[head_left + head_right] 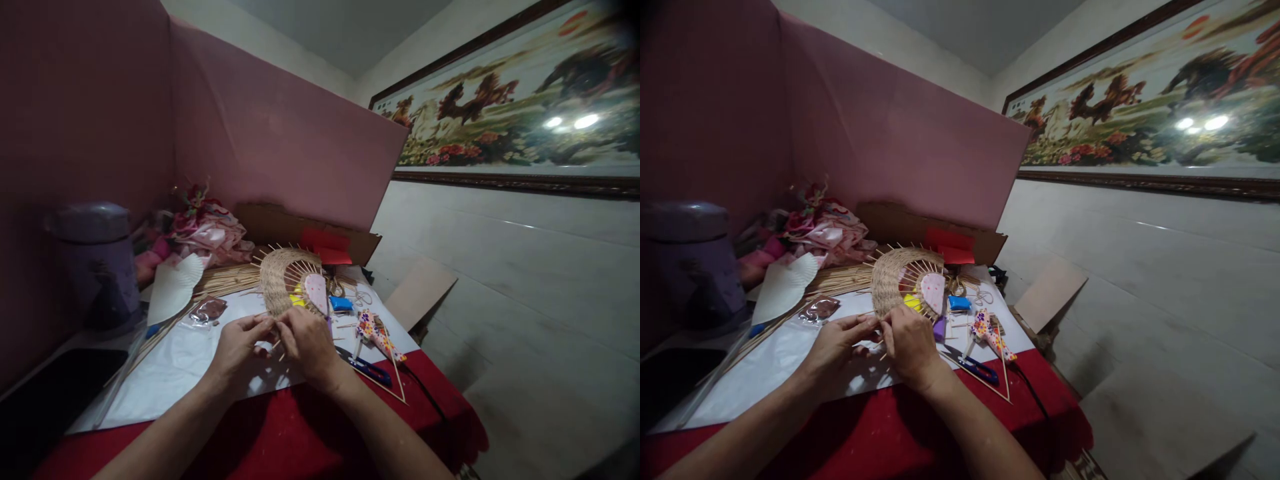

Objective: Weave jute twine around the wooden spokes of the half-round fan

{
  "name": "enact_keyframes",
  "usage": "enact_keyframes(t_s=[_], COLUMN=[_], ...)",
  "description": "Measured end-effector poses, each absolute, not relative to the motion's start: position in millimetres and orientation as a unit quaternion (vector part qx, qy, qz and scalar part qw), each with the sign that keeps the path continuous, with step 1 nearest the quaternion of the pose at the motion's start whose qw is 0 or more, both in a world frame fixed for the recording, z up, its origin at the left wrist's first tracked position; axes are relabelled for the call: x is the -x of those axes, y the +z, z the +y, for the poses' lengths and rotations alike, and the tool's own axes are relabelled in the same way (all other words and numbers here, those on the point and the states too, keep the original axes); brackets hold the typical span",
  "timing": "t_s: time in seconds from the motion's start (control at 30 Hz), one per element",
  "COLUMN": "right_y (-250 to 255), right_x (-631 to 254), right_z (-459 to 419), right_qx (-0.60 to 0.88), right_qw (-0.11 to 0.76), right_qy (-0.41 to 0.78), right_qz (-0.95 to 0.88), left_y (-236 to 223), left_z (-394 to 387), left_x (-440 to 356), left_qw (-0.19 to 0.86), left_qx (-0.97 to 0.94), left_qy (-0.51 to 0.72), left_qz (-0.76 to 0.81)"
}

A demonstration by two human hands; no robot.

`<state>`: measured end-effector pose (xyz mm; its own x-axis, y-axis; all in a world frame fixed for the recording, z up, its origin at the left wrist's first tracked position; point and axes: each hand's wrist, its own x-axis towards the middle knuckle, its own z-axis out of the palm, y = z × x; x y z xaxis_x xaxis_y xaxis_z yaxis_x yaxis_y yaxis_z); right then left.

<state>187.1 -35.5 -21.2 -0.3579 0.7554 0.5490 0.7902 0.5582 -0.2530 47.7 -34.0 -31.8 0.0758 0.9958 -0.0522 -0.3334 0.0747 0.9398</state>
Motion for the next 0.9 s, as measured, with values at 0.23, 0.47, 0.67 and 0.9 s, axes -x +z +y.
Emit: enact_keyframes(t_s=[0.23,0.47,0.67,0.9], right_y=[-31,-33,-36,-40], right_x=[-186,-188,-187,-188], right_z=[-34,-32,-31,-29], right_qx=[0.485,0.453,0.458,0.445], right_qw=[0.378,0.406,0.410,0.344], right_qy=[0.059,0.107,0.082,-0.056], right_qz=[-0.787,-0.787,-0.784,-0.825], left_y=[-35,-34,-35,-43], left_z=[-32,-30,-30,-26], left_x=[-53,-53,-55,-57], left_qw=[0.557,0.540,0.536,0.518], left_qx=[-0.448,-0.450,-0.458,-0.474], left_qy=[0.564,0.571,0.571,0.553], left_qz=[0.413,0.424,0.422,0.448])
